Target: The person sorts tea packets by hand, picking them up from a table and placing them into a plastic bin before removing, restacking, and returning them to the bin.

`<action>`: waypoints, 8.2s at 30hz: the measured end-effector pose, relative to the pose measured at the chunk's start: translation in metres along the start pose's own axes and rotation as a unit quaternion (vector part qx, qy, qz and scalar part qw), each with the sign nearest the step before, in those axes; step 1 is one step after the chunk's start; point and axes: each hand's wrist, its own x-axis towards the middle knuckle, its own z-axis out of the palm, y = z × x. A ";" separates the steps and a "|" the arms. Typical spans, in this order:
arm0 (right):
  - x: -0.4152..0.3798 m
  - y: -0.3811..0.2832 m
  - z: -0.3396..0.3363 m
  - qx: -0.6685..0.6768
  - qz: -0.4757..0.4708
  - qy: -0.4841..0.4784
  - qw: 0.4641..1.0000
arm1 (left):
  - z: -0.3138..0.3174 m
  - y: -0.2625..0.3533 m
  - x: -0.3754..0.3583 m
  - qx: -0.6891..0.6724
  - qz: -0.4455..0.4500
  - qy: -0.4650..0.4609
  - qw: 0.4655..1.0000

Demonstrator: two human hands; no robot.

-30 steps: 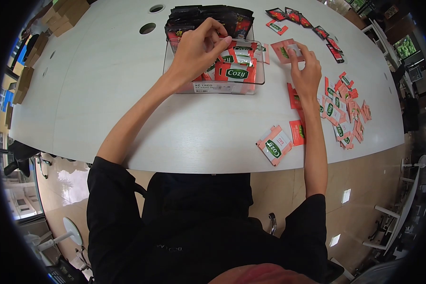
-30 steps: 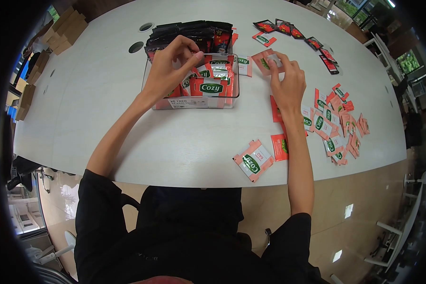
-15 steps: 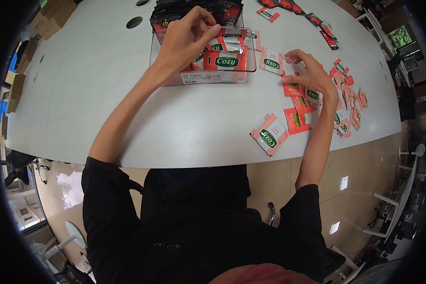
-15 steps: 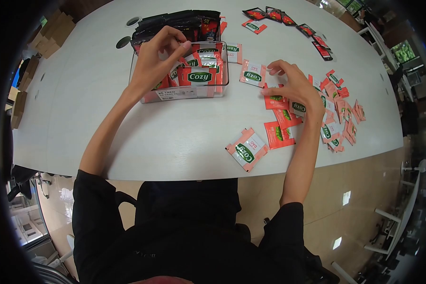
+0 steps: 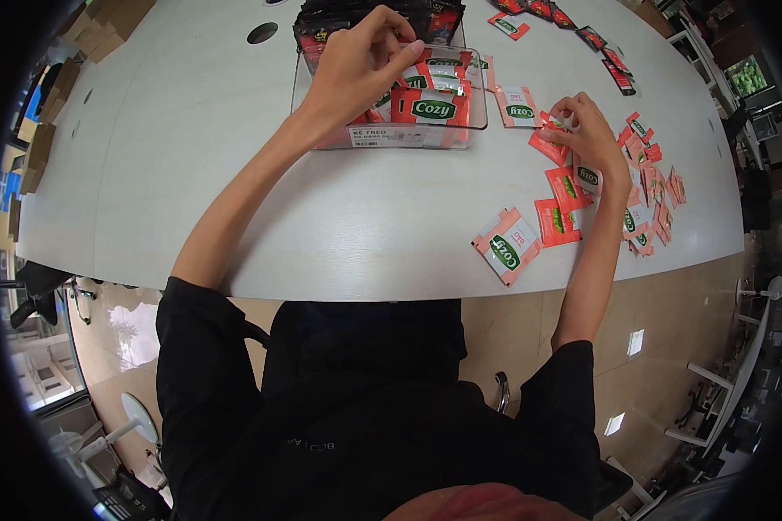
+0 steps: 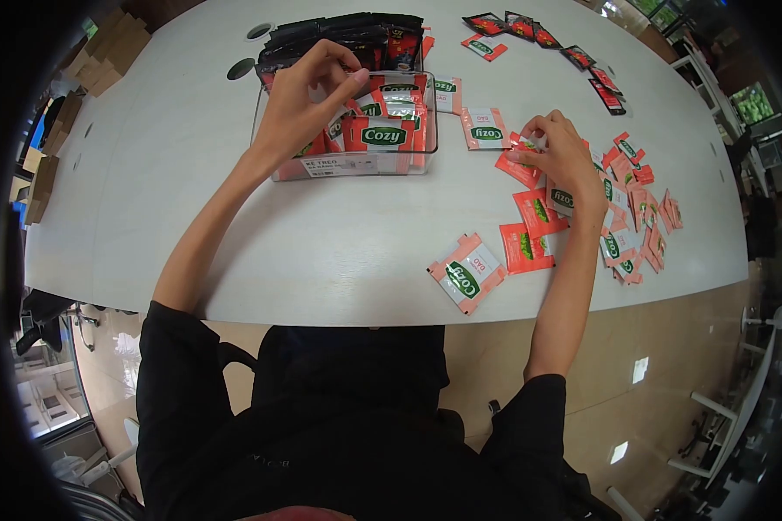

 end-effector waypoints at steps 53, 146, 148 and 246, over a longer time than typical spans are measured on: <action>-0.012 -0.122 0.036 0.088 -0.359 0.189 0.910 | 0.003 0.000 -0.001 -0.118 0.036 -0.050 0.991; -0.013 -0.118 0.029 0.200 -0.357 0.242 0.880 | -0.007 0.005 0.000 -0.057 0.067 0.044 0.995; -0.011 -0.117 0.027 0.183 -0.371 0.295 0.861 | -0.006 0.008 0.000 -0.064 0.059 0.038 0.995; 0.019 -0.177 0.001 0.628 -0.305 0.057 0.714 | -0.009 0.026 0.002 -0.137 0.006 0.004 0.991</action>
